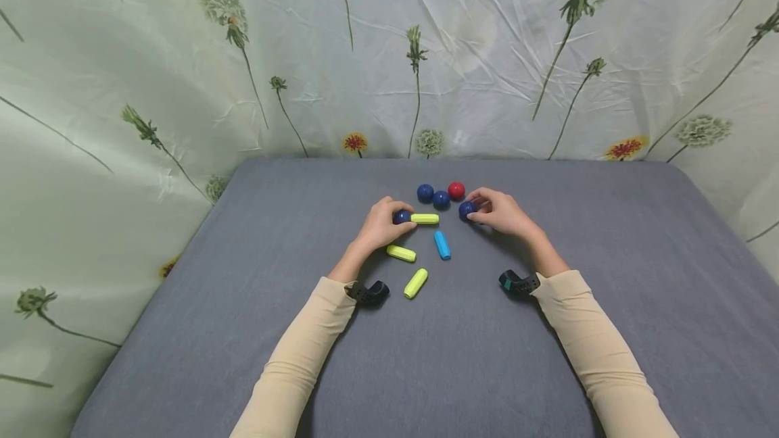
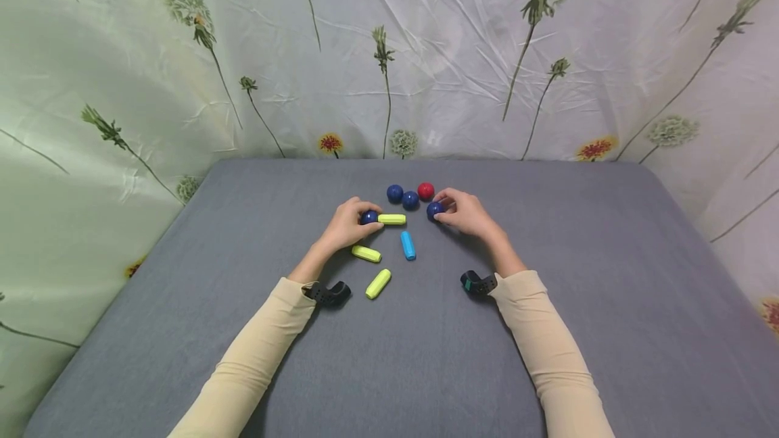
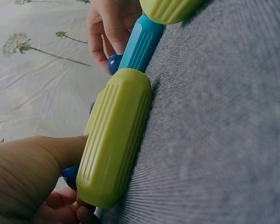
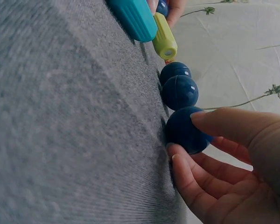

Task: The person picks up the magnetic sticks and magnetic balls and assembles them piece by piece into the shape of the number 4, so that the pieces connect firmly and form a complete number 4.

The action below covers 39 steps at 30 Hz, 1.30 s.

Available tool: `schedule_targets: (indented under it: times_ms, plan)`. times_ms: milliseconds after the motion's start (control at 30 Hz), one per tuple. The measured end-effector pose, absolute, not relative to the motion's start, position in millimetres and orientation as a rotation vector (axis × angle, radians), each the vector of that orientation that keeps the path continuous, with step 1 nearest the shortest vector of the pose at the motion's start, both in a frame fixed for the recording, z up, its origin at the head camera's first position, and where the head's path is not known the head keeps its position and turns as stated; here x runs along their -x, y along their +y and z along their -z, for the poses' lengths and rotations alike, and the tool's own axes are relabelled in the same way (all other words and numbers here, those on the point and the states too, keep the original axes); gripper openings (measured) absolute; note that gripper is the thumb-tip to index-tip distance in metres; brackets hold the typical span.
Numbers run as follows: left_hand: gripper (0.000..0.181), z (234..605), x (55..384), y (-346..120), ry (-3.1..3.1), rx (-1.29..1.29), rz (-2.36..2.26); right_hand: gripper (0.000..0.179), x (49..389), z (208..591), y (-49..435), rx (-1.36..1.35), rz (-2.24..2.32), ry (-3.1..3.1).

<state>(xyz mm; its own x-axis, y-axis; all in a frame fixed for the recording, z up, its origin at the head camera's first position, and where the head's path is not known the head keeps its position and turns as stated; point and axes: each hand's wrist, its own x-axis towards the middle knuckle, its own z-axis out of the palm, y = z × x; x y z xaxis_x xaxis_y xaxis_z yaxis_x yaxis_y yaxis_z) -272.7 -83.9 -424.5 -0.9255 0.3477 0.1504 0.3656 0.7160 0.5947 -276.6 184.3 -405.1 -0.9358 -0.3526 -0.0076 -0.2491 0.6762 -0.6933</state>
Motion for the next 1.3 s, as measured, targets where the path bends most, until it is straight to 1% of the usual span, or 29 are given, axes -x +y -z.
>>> schedule_targets:
  times_ms: [267, 700, 1067, 1300]
  plan:
    - [0.031, 425.5, 273.3, -85.0, -2.873, 0.603, 1.013, 0.033, 276.0, 408.1, 178.0, 0.564, 1.174, 2.675]
    - [0.031, 424.1, 272.5, -85.1, -2.86, 0.607, 1.017, 0.033, 272.1, 409.7, 164.1, 0.579, 1.209, 2.682]
    - [0.031, 424.8, 274.1, -84.9, -2.875, 0.563, 1.018, 0.032, 269.5, 413.3, 155.9, 0.581, 1.198, 2.712]
    - [0.032, 424.9, 273.6, -85.1, -2.892, 0.492, 1.049, 0.032, 267.6, 414.5, 149.4, 0.571, 1.19, 2.741]
